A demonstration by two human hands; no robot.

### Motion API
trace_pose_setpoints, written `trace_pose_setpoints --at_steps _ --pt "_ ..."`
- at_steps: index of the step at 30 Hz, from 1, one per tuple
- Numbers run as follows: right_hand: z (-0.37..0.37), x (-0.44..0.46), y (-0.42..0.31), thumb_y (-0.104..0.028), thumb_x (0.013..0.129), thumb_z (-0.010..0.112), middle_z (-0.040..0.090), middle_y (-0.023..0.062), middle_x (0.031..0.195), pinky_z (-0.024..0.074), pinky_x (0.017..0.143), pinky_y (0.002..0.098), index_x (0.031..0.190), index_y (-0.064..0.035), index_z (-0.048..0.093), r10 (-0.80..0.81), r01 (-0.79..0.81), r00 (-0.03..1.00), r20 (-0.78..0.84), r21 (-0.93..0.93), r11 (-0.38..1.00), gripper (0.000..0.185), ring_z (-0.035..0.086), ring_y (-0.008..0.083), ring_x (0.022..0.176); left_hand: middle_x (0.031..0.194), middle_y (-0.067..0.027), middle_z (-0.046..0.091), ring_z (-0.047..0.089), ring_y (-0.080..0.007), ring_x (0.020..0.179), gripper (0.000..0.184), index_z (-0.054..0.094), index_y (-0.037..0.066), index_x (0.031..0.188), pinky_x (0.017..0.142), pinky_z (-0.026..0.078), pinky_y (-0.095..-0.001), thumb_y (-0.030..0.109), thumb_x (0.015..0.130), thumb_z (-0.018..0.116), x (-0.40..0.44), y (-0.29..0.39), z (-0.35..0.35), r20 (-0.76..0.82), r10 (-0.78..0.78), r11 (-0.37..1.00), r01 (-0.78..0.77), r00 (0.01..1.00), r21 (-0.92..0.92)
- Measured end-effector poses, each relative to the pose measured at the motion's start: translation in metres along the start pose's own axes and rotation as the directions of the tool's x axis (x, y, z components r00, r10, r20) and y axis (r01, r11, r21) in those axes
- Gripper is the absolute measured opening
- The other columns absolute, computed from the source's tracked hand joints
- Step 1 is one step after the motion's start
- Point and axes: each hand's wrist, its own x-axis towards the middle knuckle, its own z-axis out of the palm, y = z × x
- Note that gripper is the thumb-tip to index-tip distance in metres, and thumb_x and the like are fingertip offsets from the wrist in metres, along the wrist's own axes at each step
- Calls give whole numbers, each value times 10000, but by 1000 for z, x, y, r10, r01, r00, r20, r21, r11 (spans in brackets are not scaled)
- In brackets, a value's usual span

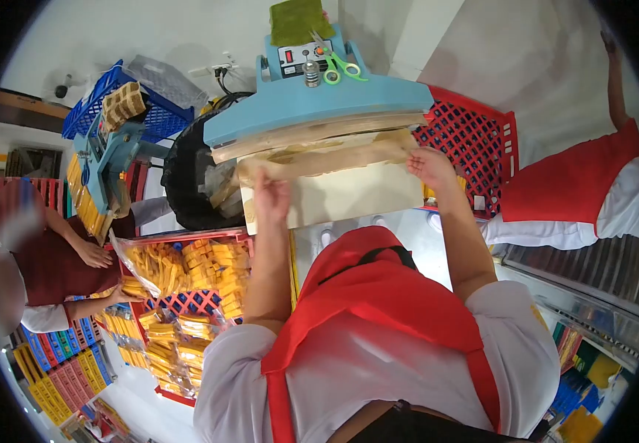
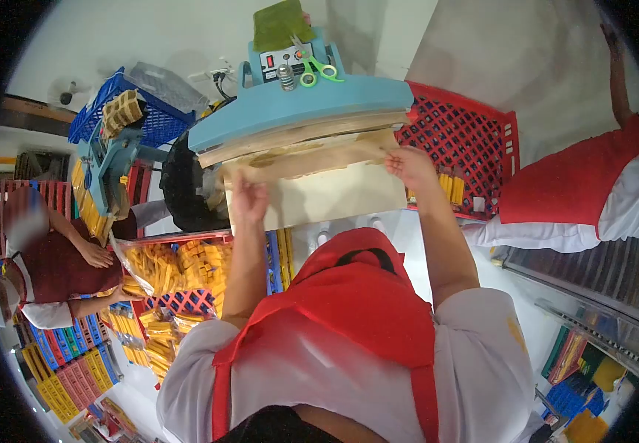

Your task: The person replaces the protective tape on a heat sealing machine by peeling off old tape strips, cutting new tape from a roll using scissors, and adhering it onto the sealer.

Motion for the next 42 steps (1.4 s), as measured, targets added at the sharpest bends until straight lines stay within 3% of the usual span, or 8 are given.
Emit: trace_pose_setpoints --at_steps 2,3,9,23,31,35,37,42 --pt "4 16 9 -69 733 535 532 69 672 452 548 257 728 -33 507 -26 25 999 -24 -28 999 46 538 156 615 864 -52 563 535 -162 725 245 518 78 918 601 451 -252 295 835 438 10 46 -59 205 -17 1000 14 979 18" --pt "7 25 12 -59 729 530 532 71 663 451 529 250 731 -26 508 -50 47 998 -44 -62 997 40 538 156 602 908 -62 550 531 -165 770 267 502 61 950 646 452 -249 283 858 386 -2 53 -41 -41 298 938 -285 954 199" --pt "28 51 9 -47 736 532 538 76 667 442 533 234 755 -26 507 -133 130 991 -18 -140 982 37 532 147 592 697 -28 519 482 -106 593 92 484 59 779 563 442 -231 139 821 461 -39 94 -54 -344 496 864 -413 797 289" --pt "-23 71 -14 -54 774 497 533 51 705 450 573 260 855 -17 495 -299 319 934 -195 82 944 89 539 160 638 636 -48 518 494 -108 514 75 518 8 776 439 409 -191 83 783 514 23 73 -4 -225 370 795 -182 901 579" --pt "-28 70 -18 -60 779 494 530 47 699 452 581 260 845 -26 489 -308 336 922 -234 88 938 74 535 151 629 647 -44 521 515 -120 551 111 515 31 829 463 434 -196 137 814 484 52 86 -19 -320 -111 808 273 941 522" --pt "-31 71 -15 -46 777 491 529 44 687 452 576 258 842 -28 488 -312 346 917 -249 105 932 67 534 147 618 652 -35 520 516 -118 555 101 507 40 841 481 444 -195 134 817 481 51 86 -14 -281 -113 811 252 953 528" --pt "-30 70 -14 -40 774 493 528 48 687 452 578 257 838 -25 489 -336 366 912 -235 101 925 66 534 147 624 655 -31 517 511 -111 555 81 498 45 829 481 442 -192 124 815 484 42 83 -1 -78 118 867 -65 990 494" --pt "-20 67 -7 -25 766 503 526 56 689 446 583 251 825 -13 495 -370 390 913 -172 100 916 60 529 145 638 637 -27 504 491 -106 531 46 481 52 803 460 425 -187 97 804 492 43 87 2 -162 258 869 -155 952 470"
